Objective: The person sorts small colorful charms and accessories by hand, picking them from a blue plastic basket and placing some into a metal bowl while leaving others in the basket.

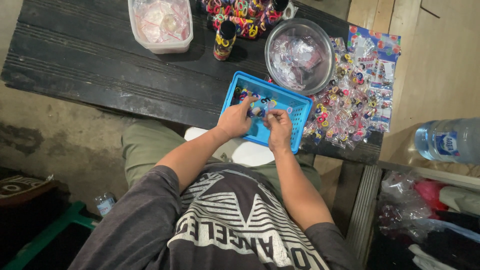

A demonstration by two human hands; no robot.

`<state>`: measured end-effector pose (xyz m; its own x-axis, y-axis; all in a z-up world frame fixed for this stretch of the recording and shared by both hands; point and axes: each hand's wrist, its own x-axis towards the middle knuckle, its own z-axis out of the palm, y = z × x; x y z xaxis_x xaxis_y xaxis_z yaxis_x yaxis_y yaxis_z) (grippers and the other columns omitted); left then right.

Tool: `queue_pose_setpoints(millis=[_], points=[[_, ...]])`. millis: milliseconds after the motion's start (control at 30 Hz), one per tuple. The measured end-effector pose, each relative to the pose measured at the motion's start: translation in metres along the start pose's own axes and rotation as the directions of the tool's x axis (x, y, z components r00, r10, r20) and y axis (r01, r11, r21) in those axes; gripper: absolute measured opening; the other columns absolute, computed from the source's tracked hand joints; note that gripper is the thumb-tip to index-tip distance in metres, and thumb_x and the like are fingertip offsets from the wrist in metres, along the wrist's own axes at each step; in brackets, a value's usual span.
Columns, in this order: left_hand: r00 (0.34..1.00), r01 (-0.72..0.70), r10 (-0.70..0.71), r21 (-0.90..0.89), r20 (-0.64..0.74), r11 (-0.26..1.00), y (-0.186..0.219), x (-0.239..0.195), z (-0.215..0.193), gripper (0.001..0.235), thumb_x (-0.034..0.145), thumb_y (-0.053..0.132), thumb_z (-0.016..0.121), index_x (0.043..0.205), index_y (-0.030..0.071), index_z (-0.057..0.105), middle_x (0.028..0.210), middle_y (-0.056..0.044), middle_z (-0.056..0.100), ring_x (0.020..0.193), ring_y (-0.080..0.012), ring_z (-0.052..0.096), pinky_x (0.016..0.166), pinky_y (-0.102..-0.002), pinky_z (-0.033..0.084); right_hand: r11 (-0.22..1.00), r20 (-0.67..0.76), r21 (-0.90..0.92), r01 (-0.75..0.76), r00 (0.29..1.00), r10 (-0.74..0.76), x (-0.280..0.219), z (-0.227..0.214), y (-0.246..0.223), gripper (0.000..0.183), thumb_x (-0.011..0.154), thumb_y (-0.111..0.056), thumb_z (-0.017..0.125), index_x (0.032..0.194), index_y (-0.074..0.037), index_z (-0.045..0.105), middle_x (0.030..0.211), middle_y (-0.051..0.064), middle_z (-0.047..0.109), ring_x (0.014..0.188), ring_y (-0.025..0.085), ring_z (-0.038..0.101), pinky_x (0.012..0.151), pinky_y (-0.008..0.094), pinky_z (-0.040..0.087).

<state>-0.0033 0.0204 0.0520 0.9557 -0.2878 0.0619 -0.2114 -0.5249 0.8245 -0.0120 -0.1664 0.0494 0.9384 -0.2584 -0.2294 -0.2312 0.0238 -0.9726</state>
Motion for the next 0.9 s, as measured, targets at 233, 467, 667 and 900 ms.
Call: queue_pose_setpoints(millis=[233,467,667,900], points=[[0.993,-0.047,0.041,-0.061,-0.107,0.997,-0.003,0.004,0.003,0.061,0.085,0.014,0.057,0.144,0.014,0.045,0.109,-0.016,0.073,0.101,-0.0408,0.071,0.090,-0.054,0.057,0.999,0.005,-0.030,0.018,1.000,-0.018,-0.005,0.004,-0.005,0.012,0.095,0.002,0.060,0.100,-0.007,0.065,0.086,0.004,0.069,0.075,0.011,0.069,0.064,0.019,0.060],[0.985,-0.154,0.163,0.143,-0.058,0.978,-0.031,0.009,0.034,0.016,0.094,0.029,0.066,0.103,0.017,0.062,0.088,-0.009,0.068,0.084,-0.0354,0.072,0.076,-0.048,0.059,0.768,0.134,-0.578,0.277,0.960,-0.246,-0.009,0.004,0.003,0.016,0.089,-0.005,0.071,0.095,-0.020,0.072,0.090,0.002,0.074,0.089,0.022,0.073,0.081,0.037,0.059],[0.981,-0.139,0.162,0.187,-0.111,0.972,-0.051,0.006,0.048,0.015,0.094,0.029,0.069,0.099,0.020,0.059,0.087,-0.005,0.063,0.087,-0.0293,0.071,0.076,-0.042,0.059,0.837,0.197,-0.496,0.230,0.969,-0.150,-0.010,0.009,-0.008,0.017,0.092,-0.007,0.074,0.106,-0.015,0.071,0.096,0.007,0.075,0.093,0.025,0.073,0.082,0.039,0.059],[0.940,-0.191,0.210,0.094,-0.269,0.977,-0.032,0.004,0.029,0.047,0.087,0.037,0.078,0.122,0.011,0.061,0.102,-0.011,0.062,0.105,-0.0310,0.067,0.094,-0.040,0.056,0.966,-0.023,-0.256,0.030,0.999,-0.037,0.002,0.003,0.002,0.008,0.094,-0.011,0.066,0.097,-0.009,0.074,0.080,0.010,0.072,0.071,0.018,0.069,0.067,0.032,0.061]])
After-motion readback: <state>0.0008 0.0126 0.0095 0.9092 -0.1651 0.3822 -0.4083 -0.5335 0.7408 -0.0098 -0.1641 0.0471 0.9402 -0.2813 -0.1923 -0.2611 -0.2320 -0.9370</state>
